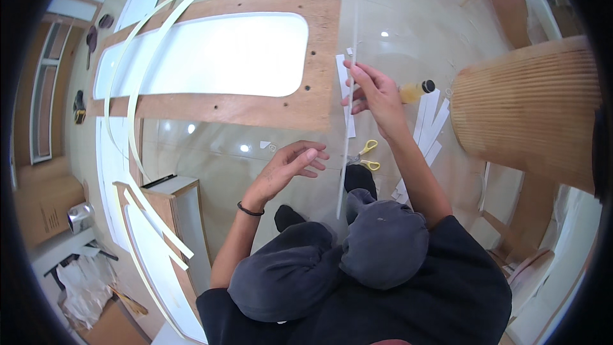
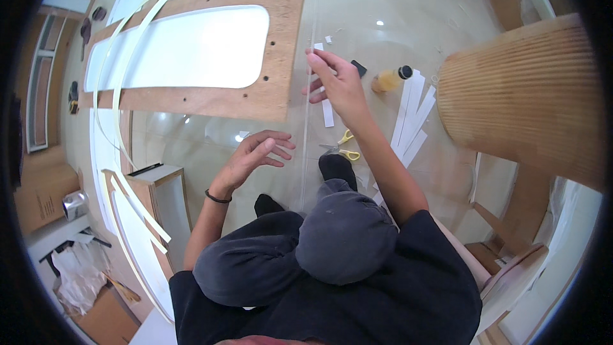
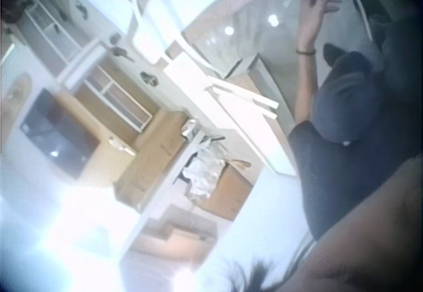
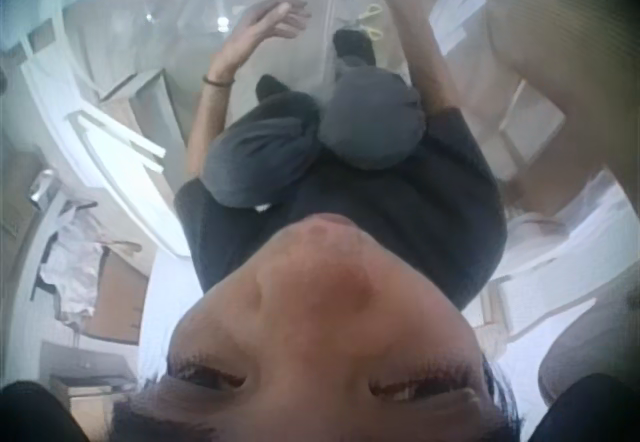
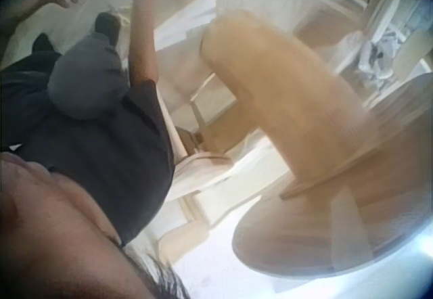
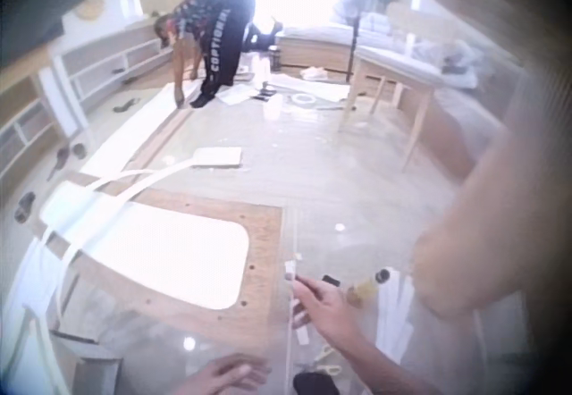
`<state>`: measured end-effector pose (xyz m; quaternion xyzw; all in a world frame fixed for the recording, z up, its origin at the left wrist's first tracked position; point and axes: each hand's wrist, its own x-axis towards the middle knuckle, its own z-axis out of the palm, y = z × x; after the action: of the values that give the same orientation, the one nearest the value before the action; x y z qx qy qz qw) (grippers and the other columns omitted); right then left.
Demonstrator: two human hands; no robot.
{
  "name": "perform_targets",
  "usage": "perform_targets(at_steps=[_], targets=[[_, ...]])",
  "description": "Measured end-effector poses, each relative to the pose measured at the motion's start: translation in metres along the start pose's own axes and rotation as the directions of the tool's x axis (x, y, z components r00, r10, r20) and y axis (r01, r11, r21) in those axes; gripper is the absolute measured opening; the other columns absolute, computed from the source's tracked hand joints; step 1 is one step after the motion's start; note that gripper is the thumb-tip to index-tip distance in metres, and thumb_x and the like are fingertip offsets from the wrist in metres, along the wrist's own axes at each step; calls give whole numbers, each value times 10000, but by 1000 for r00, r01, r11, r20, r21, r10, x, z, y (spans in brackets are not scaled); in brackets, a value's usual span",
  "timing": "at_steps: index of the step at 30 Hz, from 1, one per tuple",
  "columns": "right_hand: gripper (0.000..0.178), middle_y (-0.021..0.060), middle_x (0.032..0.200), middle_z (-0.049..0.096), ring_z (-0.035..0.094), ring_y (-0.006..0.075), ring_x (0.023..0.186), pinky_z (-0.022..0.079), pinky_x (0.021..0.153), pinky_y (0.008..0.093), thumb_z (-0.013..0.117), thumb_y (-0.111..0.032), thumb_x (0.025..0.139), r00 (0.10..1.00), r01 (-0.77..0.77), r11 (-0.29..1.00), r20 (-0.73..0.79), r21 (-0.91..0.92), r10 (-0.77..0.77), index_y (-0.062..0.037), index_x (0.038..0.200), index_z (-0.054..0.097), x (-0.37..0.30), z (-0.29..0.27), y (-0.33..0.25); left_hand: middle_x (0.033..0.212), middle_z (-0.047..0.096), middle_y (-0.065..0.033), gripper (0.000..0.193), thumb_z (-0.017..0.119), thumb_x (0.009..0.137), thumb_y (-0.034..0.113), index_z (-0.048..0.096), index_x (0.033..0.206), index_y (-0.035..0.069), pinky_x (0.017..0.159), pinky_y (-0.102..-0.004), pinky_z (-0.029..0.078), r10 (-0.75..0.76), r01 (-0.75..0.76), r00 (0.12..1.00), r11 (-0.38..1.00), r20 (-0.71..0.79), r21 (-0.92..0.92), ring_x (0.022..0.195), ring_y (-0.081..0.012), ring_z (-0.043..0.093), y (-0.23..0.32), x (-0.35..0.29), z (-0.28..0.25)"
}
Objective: The person applies glue to white plastic strips and attaches them to the edges of a wooden board. They measure, cut, and fit the strips along the board's perimeter, repeating the process for multiple sections.
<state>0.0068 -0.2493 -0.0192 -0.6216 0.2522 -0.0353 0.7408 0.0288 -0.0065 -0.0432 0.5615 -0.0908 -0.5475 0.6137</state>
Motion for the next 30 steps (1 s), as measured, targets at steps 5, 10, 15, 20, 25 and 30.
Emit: perform_targets(at_steps=[5, 10, 15, 20, 25, 30], targets=[[483, 18, 915, 578, 645, 108, 725, 532, 537, 226, 581, -370, 983, 1000, 0, 1000, 10, 15, 0, -17, 1312, 587, 14, 5, -2, 1138, 666, -132, 500, 652, 953, 307, 547, 1309, -27, 862, -318, 546, -58, 48, 997, 982, -51, -184, 974, -186, 663, 20, 12, 30], [496, 27, 921, 583, 639, 111, 727, 532, 537, 228, 585, -382, 977, 1000, -8, 999, 17, 36, 8, -4, 1298, 588, 21, 9, 2, 1096, 683, -121, 478, 703, 919, 264, 569, 1281, -18, 805, -302, 564, -108, 73, 980, 976, -167, -205, 924, -173, 676, 13, 9, 35], [509, 46, 937, 589, 639, 123, 741, 534, 541, 233, 587, -388, 973, 1000, -25, 999, 20, 39, 24, 1, 1301, 578, 23, 10, 3, 1030, 675, -106, 419, 694, 926, 256, 580, 1230, -8, 779, -310, 573, -56, 14, 986, 966, -158, -259, 884, -175, 682, 10, 4, 43], [507, 54, 944, 587, 638, 133, 754, 538, 546, 242, 591, -387, 970, 1000, -3, 998, 6, 64, 3, 7, 1289, 581, 21, 13, 6, 867, 591, -44, 331, 619, 964, 282, 553, 1152, 18, 649, -274, 516, -44, -15, 972, 968, -230, -249, 717, -130, 597, 9, -2, 57], [502, 57, 955, 587, 634, 135, 751, 540, 554, 247, 596, -388, 966, 1000, 18, 997, -4, 68, -18, 1, 1284, 585, 22, 16, 10, 734, 446, 8, 424, 434, 1009, 449, 502, 1099, 41, 495, -227, 301, -125, 52, 976, 929, -180, -366, 555, -73, 390, 7, -9, 67], [477, 57, 951, 591, 630, 133, 752, 541, 560, 247, 597, -392, 964, 999, 31, 997, 6, 69, -32, -5, 1243, 604, 24, 17, 11, 661, 400, 24, 438, 399, 1006, 475, 501, 1012, 50, 470, -223, 267, -136, 47, 953, 948, -270, -313, 496, -67, 346, 7, -1, 75]])
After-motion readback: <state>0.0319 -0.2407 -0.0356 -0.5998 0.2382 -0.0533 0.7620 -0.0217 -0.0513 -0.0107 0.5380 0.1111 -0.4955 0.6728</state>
